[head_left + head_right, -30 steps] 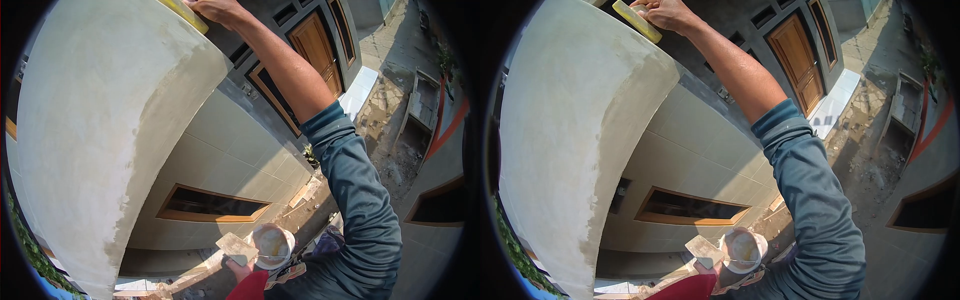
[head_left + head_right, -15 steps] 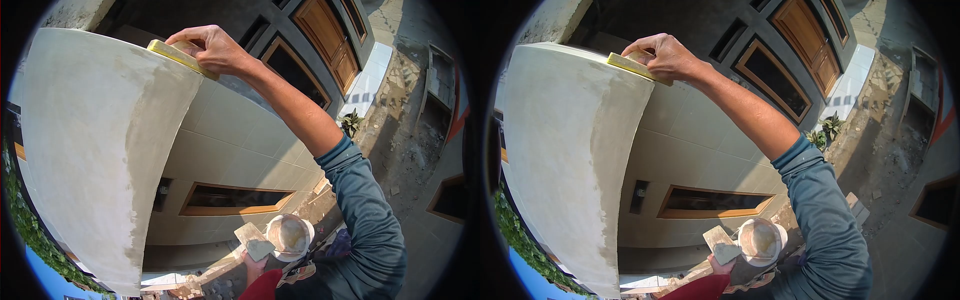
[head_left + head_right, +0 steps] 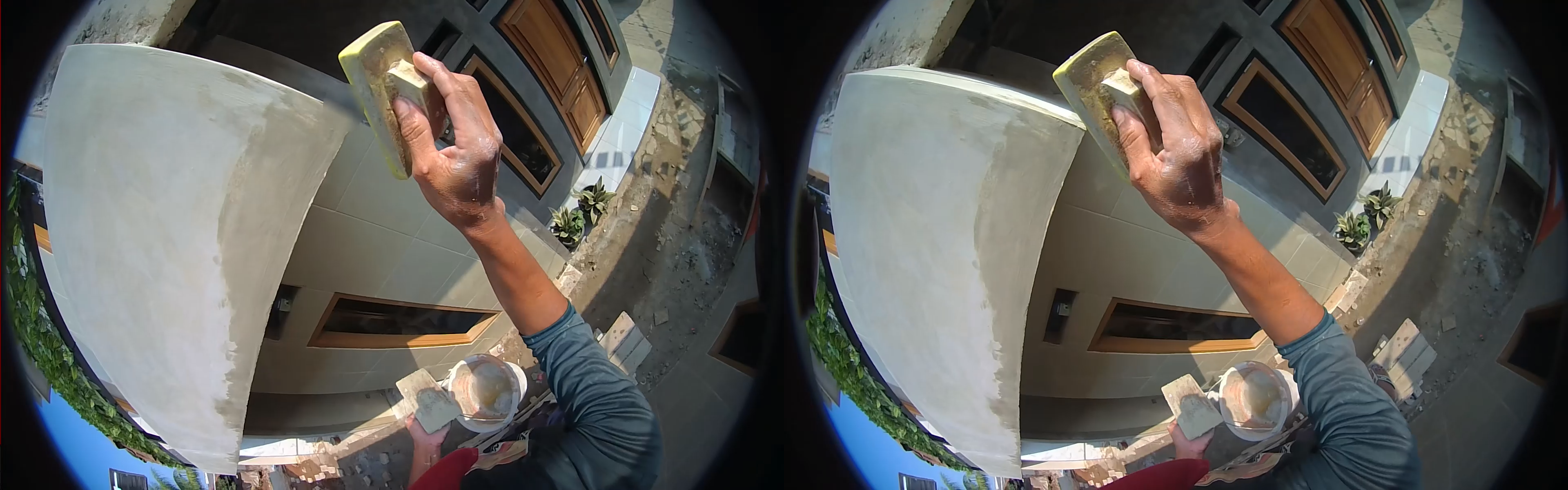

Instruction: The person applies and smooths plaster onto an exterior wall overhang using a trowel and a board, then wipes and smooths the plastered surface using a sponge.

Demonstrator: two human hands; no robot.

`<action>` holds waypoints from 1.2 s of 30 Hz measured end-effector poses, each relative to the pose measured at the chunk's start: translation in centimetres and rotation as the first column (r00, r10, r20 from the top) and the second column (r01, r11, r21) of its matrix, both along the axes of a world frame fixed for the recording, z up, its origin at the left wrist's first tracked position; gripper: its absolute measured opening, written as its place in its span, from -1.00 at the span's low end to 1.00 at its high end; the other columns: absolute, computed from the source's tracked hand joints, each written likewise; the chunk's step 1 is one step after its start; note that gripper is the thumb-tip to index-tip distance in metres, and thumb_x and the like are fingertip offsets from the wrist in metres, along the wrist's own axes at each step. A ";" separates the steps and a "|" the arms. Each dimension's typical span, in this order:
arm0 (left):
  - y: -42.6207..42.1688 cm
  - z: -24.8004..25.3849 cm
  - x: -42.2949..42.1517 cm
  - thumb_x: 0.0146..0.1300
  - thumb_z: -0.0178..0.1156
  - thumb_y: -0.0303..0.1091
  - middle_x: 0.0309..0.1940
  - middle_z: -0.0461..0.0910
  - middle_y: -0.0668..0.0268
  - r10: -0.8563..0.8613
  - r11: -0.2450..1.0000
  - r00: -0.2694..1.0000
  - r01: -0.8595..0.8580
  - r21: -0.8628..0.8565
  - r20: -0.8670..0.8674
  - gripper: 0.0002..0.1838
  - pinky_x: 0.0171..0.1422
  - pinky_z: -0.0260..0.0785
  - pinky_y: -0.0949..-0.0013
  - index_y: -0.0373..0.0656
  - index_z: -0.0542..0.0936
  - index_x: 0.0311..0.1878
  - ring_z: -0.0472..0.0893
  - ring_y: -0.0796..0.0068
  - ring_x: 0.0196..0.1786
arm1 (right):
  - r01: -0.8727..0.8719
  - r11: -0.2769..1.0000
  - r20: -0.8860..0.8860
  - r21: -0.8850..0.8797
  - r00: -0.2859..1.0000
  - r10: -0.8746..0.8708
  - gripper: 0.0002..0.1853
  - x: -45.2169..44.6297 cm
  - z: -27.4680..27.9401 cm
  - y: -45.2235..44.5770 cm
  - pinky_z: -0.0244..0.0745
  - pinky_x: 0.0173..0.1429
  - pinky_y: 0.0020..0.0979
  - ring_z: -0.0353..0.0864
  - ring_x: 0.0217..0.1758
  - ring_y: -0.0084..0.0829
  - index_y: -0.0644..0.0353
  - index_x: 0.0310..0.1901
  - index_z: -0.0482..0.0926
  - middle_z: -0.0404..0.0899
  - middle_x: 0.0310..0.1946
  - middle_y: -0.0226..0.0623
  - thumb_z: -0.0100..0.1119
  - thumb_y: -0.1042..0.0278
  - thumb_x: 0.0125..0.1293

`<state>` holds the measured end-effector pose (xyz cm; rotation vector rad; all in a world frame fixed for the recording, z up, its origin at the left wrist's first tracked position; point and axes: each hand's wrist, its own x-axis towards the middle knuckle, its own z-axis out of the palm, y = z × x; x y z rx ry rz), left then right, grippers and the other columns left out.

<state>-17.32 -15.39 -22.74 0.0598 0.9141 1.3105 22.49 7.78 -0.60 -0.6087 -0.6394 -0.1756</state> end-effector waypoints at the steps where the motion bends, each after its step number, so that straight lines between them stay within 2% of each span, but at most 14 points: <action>1: -0.1 -0.1 0.0 0.23 -0.15 -0.05 -0.03 0.59 0.15 -0.001 1.000 0.996 0.000 -0.008 -0.088 -0.50 0.20 0.35 -0.03 -0.12 0.52 0.09 0.56 0.09 0.06 | 0.140 0.990 0.090 0.014 0.986 -0.141 -0.55 0.5 1.1 0.1 0.55 -0.05 -0.33 0.61 -0.16 -0.28 0.33 0.10 0.47 0.57 -0.19 -0.09 0.25 0.53 0.13; 3: -0.2 -0.8 -0.3 0.20 -0.14 -0.03 -0.05 0.61 0.21 -0.003 1.000 0.989 0.001 -0.015 -0.150 -0.51 0.18 0.36 0.00 -0.11 0.55 0.05 0.58 0.14 0.04 | 0.313 0.947 0.227 0.068 0.920 -0.320 -0.55 1.0 2.7 0.5 0.55 -0.07 -0.28 0.57 -0.18 -0.19 0.34 0.02 0.50 0.55 -0.21 -0.08 0.26 0.59 0.02; 6: -0.8 -2.2 -1.1 0.23 -0.17 -0.06 0.01 0.57 0.10 -0.044 0.998 0.998 0.043 0.046 0.034 -0.47 0.24 0.31 -0.11 -0.16 0.48 0.15 0.53 0.02 0.10 | 0.339 0.941 0.378 -0.003 0.872 -0.313 -0.62 -2.6 4.5 -0.8 0.58 -0.14 -0.35 0.58 -0.22 -0.31 0.34 -0.02 0.54 0.57 -0.29 -0.14 0.27 0.57 0.06; 8: -0.9 -2.7 0.2 0.22 -0.19 -0.05 0.05 0.54 0.11 -0.134 0.981 0.722 0.195 0.013 -0.679 -0.45 0.25 0.30 -0.11 -0.16 0.48 0.15 0.52 0.02 0.13 | 0.206 0.977 0.575 0.060 0.792 -0.203 -0.61 -9.6 4.5 -2.8 0.59 -0.18 -0.37 0.57 -0.27 -0.34 0.35 -0.04 0.54 0.55 -0.31 -0.17 0.29 0.59 0.03; 11: 0.6 -1.3 2.3 0.22 -0.20 -0.03 0.12 0.50 0.08 -0.031 0.999 0.913 0.013 -0.048 -0.406 -0.42 0.30 0.25 -0.13 -0.19 0.45 0.18 0.46 -0.03 0.19 | 0.008 0.996 0.689 0.085 0.722 -0.065 -0.59 -13.2 3.5 -4.9 0.59 -0.21 -0.39 0.57 -0.29 -0.37 0.33 -0.03 0.55 0.55 -0.29 -0.18 0.32 0.60 0.00; 16: -0.1 -1.5 1.5 0.22 -0.14 -0.05 0.16 0.47 0.15 0.078 0.994 0.989 -0.068 0.081 -0.128 -0.47 0.28 0.20 -0.21 -0.08 0.46 0.19 0.43 0.03 0.20 | 0.309 0.949 0.325 -0.063 0.905 -0.274 -0.60 -1.3 4.0 -2.1 0.50 -0.29 -0.34 0.49 -0.36 -0.28 0.38 0.00 0.50 0.49 -0.33 -0.14 0.23 0.63 0.05; 19: 0.4 -2.2 1.0 0.22 -0.13 -0.06 0.14 0.49 0.14 0.040 0.994 0.996 -0.031 0.103 -0.083 -0.47 0.24 0.26 -0.19 -0.08 0.47 0.19 0.47 0.05 0.17 | 0.386 0.922 0.470 0.046 0.806 -0.360 -0.63 -5.2 5.3 -2.0 0.50 -0.31 -0.36 0.47 -0.36 -0.32 0.39 -0.06 0.50 0.44 -0.39 -0.19 0.22 0.64 0.02; 22: 1.9 -5.2 -0.2 0.22 -0.13 -0.08 0.09 0.53 0.16 0.020 0.996 0.999 -0.024 0.091 0.048 -0.48 0.21 0.30 -0.15 -0.09 0.48 0.17 0.51 0.06 0.13 | 0.068 0.998 0.721 -0.018 0.692 -0.034 -0.58 -11.4 4.3 -5.2 0.50 -0.27 -0.37 0.50 -0.35 -0.30 0.32 0.01 0.52 0.48 -0.33 -0.18 0.27 0.63 0.03; 24: 2.1 -4.6 0.0 0.20 -0.13 -0.08 0.05 0.57 0.18 0.001 0.995 1.000 -0.003 0.099 0.024 -0.48 0.21 0.31 -0.12 -0.09 0.49 0.17 0.54 0.06 0.09 | -0.078 0.997 0.705 0.015 0.707 0.045 -0.57 -11.1 2.9 -6.7 0.53 -0.23 -0.37 0.56 -0.28 -0.31 0.31 0.04 0.51 0.51 -0.28 -0.17 0.28 0.59 0.08; 26: 2.3 -3.2 1.3 0.24 -0.13 -0.08 0.12 0.52 0.18 0.053 0.994 0.998 -0.050 0.097 -0.027 -0.47 0.27 0.29 -0.02 -0.14 0.45 0.20 0.49 0.11 0.16 | -0.034 0.999 0.448 0.008 0.893 0.027 -0.64 -6.7 2.2 -7.3 0.56 -0.19 -0.41 0.56 -0.23 -0.39 0.31 0.01 0.50 0.51 -0.22 -0.18 0.23 0.60 0.13; 27: 2.1 -3.4 1.2 0.24 -0.14 -0.08 0.14 0.51 0.19 0.044 0.992 0.995 -0.033 0.124 -0.092 -0.47 0.28 0.28 -0.01 -0.13 0.45 0.21 0.48 0.11 0.17 | -0.227 0.973 0.135 -0.041 0.964 0.231 -0.67 -4.9 0.9 -5.8 0.57 -0.10 -0.43 0.57 -0.15 -0.43 0.31 0.07 0.47 0.53 -0.12 -0.19 0.16 0.55 0.26; 28: 1.8 -3.9 1.0 0.24 -0.14 -0.08 0.14 0.51 0.19 0.039 0.993 0.997 -0.031 0.118 -0.070 -0.47 0.28 0.28 -0.01 -0.13 0.45 0.21 0.48 0.11 0.17 | -0.499 0.863 -0.106 0.074 0.857 0.505 -0.63 -2.6 0.3 -5.0 0.54 0.00 -0.44 0.55 -0.08 -0.47 0.32 0.15 0.37 0.50 -0.07 -0.21 0.11 0.53 0.32; 32: 2.1 -4.2 0.0 0.27 -0.14 -0.07 0.15 0.50 0.22 0.058 0.988 0.996 -0.067 0.141 0.066 -0.48 0.31 0.25 0.00 -0.10 0.44 0.22 0.46 0.13 0.20 | -0.670 0.571 -0.246 0.474 0.521 0.817 -0.52 -0.8 -0.7 0.4 0.43 0.21 -0.38 0.48 0.10 -0.43 0.34 0.25 0.16 0.41 0.06 -0.16 0.01 0.60 0.32; 36: 1.1 -6.1 -1.5 0.27 -0.16 -0.05 0.10 0.52 0.18 0.156 0.981 0.988 -0.157 0.117 0.024 -0.49 0.28 0.27 -0.07 -0.10 0.46 0.18 0.49 0.09 0.15 | -0.719 0.535 -0.279 0.443 0.456 0.845 -0.57 -6.9 1.5 -0.4 0.42 0.25 -0.27 0.51 0.10 -0.34 0.34 0.21 0.14 0.39 0.06 -0.06 -0.04 0.52 0.35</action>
